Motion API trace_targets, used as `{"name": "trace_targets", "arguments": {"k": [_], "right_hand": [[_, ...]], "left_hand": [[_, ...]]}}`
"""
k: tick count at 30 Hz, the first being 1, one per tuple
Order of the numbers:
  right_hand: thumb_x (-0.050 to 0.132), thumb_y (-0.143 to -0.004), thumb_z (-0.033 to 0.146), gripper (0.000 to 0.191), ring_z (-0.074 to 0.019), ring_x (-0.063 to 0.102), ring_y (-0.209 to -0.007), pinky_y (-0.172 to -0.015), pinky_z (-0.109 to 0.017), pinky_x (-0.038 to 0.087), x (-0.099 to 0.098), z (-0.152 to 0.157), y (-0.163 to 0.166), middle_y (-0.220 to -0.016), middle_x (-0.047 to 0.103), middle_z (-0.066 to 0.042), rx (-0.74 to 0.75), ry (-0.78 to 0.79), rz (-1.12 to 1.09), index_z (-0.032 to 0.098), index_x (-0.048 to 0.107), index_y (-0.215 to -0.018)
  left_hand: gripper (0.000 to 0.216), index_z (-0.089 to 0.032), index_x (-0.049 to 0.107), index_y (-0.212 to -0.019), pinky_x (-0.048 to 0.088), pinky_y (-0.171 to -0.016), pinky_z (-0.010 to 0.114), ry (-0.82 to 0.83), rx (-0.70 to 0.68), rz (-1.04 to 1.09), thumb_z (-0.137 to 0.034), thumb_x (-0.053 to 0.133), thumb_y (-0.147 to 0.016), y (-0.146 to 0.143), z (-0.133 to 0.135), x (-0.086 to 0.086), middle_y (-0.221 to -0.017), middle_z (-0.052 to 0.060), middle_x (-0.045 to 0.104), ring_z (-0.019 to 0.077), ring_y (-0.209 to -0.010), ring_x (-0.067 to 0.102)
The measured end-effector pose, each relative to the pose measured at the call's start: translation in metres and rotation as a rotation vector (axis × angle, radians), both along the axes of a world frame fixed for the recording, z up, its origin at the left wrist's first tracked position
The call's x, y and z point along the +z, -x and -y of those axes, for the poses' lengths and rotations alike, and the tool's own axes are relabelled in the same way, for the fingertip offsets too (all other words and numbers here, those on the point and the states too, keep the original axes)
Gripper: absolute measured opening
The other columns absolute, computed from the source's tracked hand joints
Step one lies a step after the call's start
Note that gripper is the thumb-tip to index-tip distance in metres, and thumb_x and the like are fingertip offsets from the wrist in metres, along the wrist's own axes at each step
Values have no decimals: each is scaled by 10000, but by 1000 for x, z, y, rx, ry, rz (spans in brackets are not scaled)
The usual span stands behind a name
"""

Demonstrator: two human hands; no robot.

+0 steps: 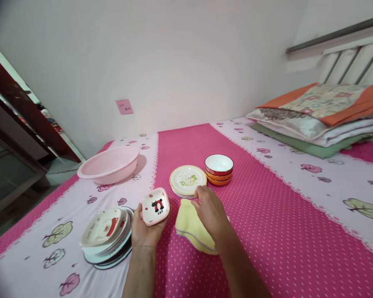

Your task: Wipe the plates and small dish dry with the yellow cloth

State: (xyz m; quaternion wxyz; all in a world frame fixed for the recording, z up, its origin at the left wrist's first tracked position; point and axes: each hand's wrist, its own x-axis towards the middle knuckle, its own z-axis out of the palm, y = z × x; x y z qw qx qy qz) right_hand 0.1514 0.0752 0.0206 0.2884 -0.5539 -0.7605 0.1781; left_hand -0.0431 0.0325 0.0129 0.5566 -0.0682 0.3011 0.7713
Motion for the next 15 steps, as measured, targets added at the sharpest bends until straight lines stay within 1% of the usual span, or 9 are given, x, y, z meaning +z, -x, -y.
{"name": "trace_targets", "arguments": {"k": [2, 3, 5, 7, 8, 9, 12, 13, 15], "right_hand": [[679, -899, 201, 74, -211, 633, -801, -700, -302, 397, 8, 10, 1, -862, 686, -34, 37, 120, 32, 206, 607, -887], [714, -879, 227, 100, -215, 640, -812, -703, -304, 395, 10, 16, 4, -880, 693, -38, 74, 183, 70, 202, 622, -907], [830, -782, 280, 295, -268, 658, -963, -777, -331, 416, 6, 25, 14, -1039, 709, -89, 142, 265, 185, 181, 665, -1006], [922, -674, 314, 542, -350, 607, -1163, -876, -380, 426, -5, 29, 26, -1239, 666, -149, 181, 289, 313, 159, 677, -1132], [934, -655, 305, 608, -376, 571, -1227, -912, -402, 422, -11, 28, 32, -1300, 640, -164, 186, 280, 361, 154, 671, -1182], [920, -670, 274, 611, -385, 548, -1261, -934, -412, 416, -18, 27, 36, -1329, 627, -166, 176, 261, 377, 156, 664, -1212], [725, -809, 110, 352, -333, 576, -1227, -932, -378, 406, -31, 16, 38, -1282, 658, -159, 89, 189, 296, 155, 678, -1156], [658, -835, 78, 292, -309, 600, -1188, -914, -358, 409, -32, 12, 35, -1245, 677, -159, 61, 179, 255, 150, 683, -1117], [573, -880, 86, 244, -268, 644, -1103, -873, -327, 426, -32, 5, 25, -1184, 710, -151, 35, 175, 193, 150, 680, -1090]], "left_hand": [[238, -197, 756, -1008, 590, -835, 507, -2, 6, 7, -293, 538, -1004, 0, 0, -1, -927, 88, 808, 263, -852, 754], [241, -202, 759, -1014, 589, -838, 506, -8, 2, 9, -299, 539, -1005, 1, 0, -2, -920, 84, 808, 261, -853, 755], [251, -207, 763, -1032, 587, -841, 508, -18, -5, 10, -312, 537, -1008, 1, 0, -1, -914, 82, 808, 264, -858, 756], [261, -205, 763, -1037, 586, -839, 518, -15, -5, 6, -320, 529, -1013, 1, 1, 0, -914, 83, 809, 267, -854, 755], [265, -204, 763, -1033, 585, -840, 523, -9, 0, 3, -322, 526, -1016, 1, 2, 1, -915, 83, 809, 267, -850, 754], [268, -202, 762, -1029, 584, -845, 526, -1, 6, 0, -324, 523, -1018, 0, 2, 2, -914, 83, 808, 265, -847, 754], [266, -196, 760, -1041, 582, -866, 523, 13, 19, -9, -314, 522, -1019, 0, 3, 4, -917, 81, 808, 257, -849, 753], [261, -195, 759, -1049, 583, -868, 518, 18, 19, -13, -307, 525, -1017, -1, 4, 5, -917, 80, 808, 255, -849, 753], [255, -199, 757, -1063, 588, -866, 509, 22, 12, -25, -299, 527, -1016, -1, 4, 6, -914, 77, 808, 253, -848, 754]]}}
